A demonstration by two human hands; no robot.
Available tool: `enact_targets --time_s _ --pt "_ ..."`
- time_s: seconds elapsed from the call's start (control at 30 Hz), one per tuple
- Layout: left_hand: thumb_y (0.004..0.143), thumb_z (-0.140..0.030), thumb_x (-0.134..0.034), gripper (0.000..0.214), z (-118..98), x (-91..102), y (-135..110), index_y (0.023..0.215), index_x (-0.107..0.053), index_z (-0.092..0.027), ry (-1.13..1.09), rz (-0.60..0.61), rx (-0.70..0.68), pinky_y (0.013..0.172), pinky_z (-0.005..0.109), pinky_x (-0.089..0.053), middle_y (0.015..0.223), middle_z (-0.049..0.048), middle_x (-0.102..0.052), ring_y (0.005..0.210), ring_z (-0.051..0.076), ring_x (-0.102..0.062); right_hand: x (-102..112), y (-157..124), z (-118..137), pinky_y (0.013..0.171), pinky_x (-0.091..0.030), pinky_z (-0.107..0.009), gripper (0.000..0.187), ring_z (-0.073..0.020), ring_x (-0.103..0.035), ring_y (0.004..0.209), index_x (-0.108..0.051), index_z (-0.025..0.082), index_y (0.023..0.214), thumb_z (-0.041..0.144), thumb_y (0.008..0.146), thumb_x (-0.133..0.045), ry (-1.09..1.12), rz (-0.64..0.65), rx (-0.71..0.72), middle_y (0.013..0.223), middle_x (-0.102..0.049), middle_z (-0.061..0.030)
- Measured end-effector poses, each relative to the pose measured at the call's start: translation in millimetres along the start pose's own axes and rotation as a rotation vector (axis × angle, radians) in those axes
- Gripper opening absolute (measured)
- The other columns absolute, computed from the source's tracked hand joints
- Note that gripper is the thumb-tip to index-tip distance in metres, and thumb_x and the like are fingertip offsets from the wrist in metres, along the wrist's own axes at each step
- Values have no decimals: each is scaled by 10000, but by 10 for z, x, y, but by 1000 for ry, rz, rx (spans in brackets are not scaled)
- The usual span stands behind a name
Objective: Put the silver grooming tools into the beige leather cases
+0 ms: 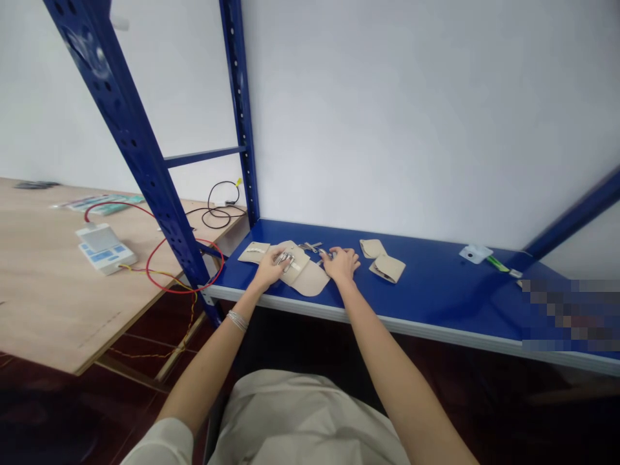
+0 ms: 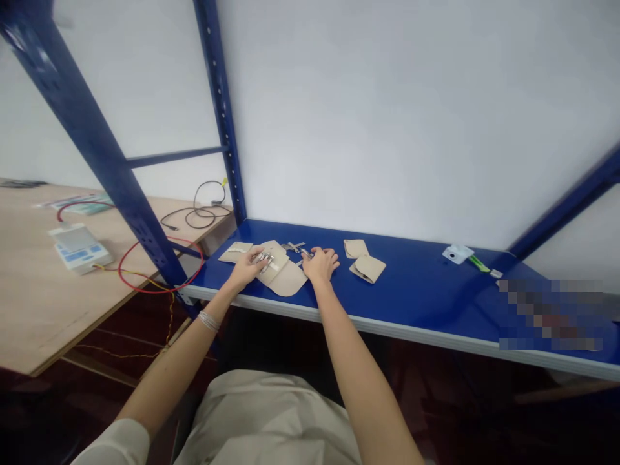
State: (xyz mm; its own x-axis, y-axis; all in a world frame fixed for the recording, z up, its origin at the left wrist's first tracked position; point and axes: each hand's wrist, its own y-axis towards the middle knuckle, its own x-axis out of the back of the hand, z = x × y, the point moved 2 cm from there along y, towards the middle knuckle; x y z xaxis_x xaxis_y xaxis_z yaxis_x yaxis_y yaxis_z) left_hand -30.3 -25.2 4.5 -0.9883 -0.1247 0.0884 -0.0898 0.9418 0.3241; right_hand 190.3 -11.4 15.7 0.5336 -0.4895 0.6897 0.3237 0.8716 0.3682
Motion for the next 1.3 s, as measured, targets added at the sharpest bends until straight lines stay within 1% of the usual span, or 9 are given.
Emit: enact_targets --time_s 0.1,0.27,0.47,0.57,0.67,0.77,0.9,1.1,1.3 --pt "627 -255 -769 413 18 -2 15 1012 -663 -149 -66 -18 46 961 409 -471 1059 98 -708 1045 268 -636 19 -2 53 952 -312 -464 309 -320 -457 1096 -720 207 963 462 822 -618 79 -69 130 1141 -549 -145" --pt "645 -284 -765 545 8 5 1 1140 -592 -138 -129 -81 200 786 373 -530 944 108 -716 862 242 -678 -29 -37 153 894 -354 -379 265 -241 -552 950 -722 214 842 437 861 -580 200 86 413 966 -674 -73" --pt "518 -232 -858 759 -24 20 -24 1207 -550 -149 -26 -57 35 837 376 -528 1050 126 -688 956 257 -666 -56 -105 207 893 -341 -389 298 -243 -554 933 -721 233 943 465 757 -700 147 218 562 1000 -698 -59" --pt "521 -204 -839 614 -16 29 -11 1086 -609 -136 35 -66 -8 913 403 -498 1047 122 -691 993 270 -657 -25 -64 173 897 -343 -389 242 -251 -550 962 -711 227 956 402 802 -647 167 127 417 1015 -690 -71" --pt "557 -211 -814 498 -22 53 -9 1017 -632 -153 91 -126 -28 926 403 -486 1015 99 -697 978 266 -658 37 -5 53 906 -337 -433 215 -296 -537 1029 -693 201 981 275 834 -554 146 -93 -2 1068 -654 -122" --pt "586 -236 -805 505 -30 75 -30 1049 -612 -177 162 -198 9 865 393 -505 952 78 -696 893 246 -668 51 9 -40 925 -316 -492 252 -360 -505 1101 -685 172 1014 243 799 -575 48 -126 -252 1135 -603 -194" --pt "624 -263 -790 550 -38 85 -51 1117 -557 -188 176 -277 51 821 362 -517 912 61 -688 831 214 -668 4 11 -57 931 -311 -521 300 -381 -518 1083 -696 132 1005 335 804 -606 -21 0 -173 1099 -607 -229" --pt "699 -273 -739 558 22 158 -20 1183 -469 -205 27 -534 48 851 345 -519 1037 89 -680 926 210 -674 9 5 11 909 -335 -498 288 -336 -531 1030 -718 184 1008 362 801 -624 6 -20 -12 1061 -629 -161" --pt "721 -293 -743 536 123 182 31 1167 -460 -205 -18 -540 8 853 330 -525 1061 96 -677 980 208 -671 -2 -35 121 895 -332 -462 274 -309 -516 1008 -761 257 847 493 710 -733 -90 212 183 972 -631 -98"
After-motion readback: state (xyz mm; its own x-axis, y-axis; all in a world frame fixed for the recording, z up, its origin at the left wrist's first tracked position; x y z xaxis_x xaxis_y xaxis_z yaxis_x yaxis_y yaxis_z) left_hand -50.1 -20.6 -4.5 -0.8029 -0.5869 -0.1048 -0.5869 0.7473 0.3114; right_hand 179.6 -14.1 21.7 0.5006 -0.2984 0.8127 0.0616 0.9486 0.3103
